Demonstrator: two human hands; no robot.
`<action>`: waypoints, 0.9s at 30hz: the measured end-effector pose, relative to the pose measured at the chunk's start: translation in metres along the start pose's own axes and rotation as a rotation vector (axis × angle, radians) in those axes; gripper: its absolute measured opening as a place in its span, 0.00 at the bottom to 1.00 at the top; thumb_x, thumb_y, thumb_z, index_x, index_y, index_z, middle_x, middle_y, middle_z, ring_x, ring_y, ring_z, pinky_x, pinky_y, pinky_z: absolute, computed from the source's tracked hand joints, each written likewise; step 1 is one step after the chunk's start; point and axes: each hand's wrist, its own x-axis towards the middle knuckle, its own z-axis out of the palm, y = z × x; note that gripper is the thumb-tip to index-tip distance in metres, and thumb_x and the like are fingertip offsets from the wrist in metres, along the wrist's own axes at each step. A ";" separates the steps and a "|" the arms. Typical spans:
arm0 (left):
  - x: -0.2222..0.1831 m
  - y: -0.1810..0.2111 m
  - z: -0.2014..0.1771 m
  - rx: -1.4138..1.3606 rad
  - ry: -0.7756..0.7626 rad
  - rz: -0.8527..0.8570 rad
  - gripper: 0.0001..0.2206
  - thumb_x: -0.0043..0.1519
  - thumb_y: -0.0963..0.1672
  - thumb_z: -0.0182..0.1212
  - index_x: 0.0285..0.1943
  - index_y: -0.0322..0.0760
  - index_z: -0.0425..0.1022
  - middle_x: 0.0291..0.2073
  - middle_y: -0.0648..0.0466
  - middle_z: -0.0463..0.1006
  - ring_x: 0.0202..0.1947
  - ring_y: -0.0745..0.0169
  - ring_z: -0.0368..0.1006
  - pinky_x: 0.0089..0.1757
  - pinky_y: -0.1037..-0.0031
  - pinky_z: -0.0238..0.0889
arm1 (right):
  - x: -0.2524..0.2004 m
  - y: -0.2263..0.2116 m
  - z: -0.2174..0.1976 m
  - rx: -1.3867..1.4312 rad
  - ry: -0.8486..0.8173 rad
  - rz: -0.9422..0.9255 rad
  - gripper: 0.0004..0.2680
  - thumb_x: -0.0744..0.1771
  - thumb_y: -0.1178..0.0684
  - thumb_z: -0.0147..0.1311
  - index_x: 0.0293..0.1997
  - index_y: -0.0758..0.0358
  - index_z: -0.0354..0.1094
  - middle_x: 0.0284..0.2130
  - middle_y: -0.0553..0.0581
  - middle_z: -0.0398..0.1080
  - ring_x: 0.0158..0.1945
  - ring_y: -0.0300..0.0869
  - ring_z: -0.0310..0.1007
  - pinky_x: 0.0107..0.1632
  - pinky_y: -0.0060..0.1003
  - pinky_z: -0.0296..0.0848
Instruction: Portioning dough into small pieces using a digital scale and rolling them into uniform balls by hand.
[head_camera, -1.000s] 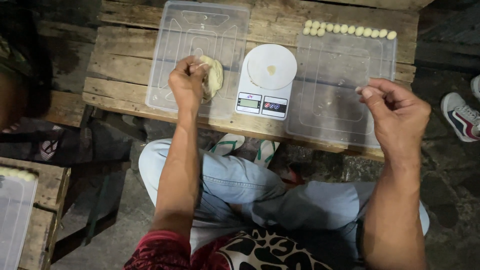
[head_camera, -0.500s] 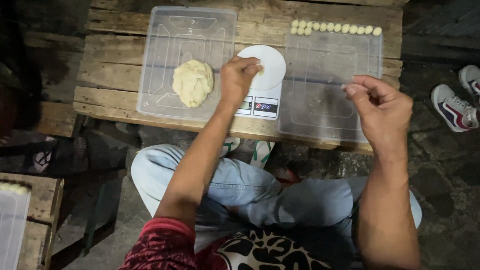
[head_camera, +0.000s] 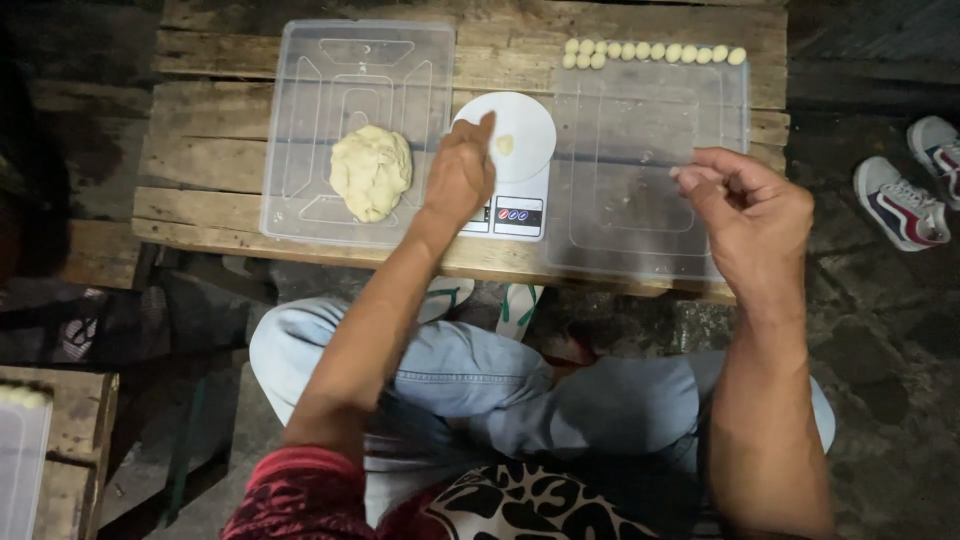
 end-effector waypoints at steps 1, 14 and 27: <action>0.000 0.003 -0.012 -0.019 -0.010 -0.038 0.24 0.55 0.35 0.56 0.64 0.21 0.72 0.43 0.36 0.75 0.39 0.41 0.75 0.45 0.63 0.73 | 0.000 0.001 0.001 0.008 0.010 0.011 0.09 0.71 0.64 0.58 0.57 0.74 0.71 0.41 0.57 0.76 0.42 0.35 0.73 0.47 0.24 0.70; -0.009 0.014 -0.072 -0.460 0.285 -0.360 0.09 0.59 0.34 0.60 0.46 0.25 0.82 0.40 0.46 0.81 0.36 0.58 0.76 0.41 0.75 0.70 | 0.002 0.007 0.015 -0.167 -0.112 0.083 0.11 0.69 0.64 0.57 0.57 0.73 0.71 0.43 0.57 0.77 0.43 0.36 0.75 0.47 0.26 0.72; 0.010 0.007 0.016 0.127 -0.004 -0.072 0.16 0.57 0.48 0.74 0.51 0.39 0.83 0.38 0.53 0.73 0.42 0.51 0.71 0.42 0.64 0.74 | 0.003 0.008 0.028 -0.414 -0.149 0.115 0.13 0.65 0.59 0.65 0.55 0.60 0.77 0.40 0.58 0.79 0.42 0.42 0.78 0.49 0.42 0.76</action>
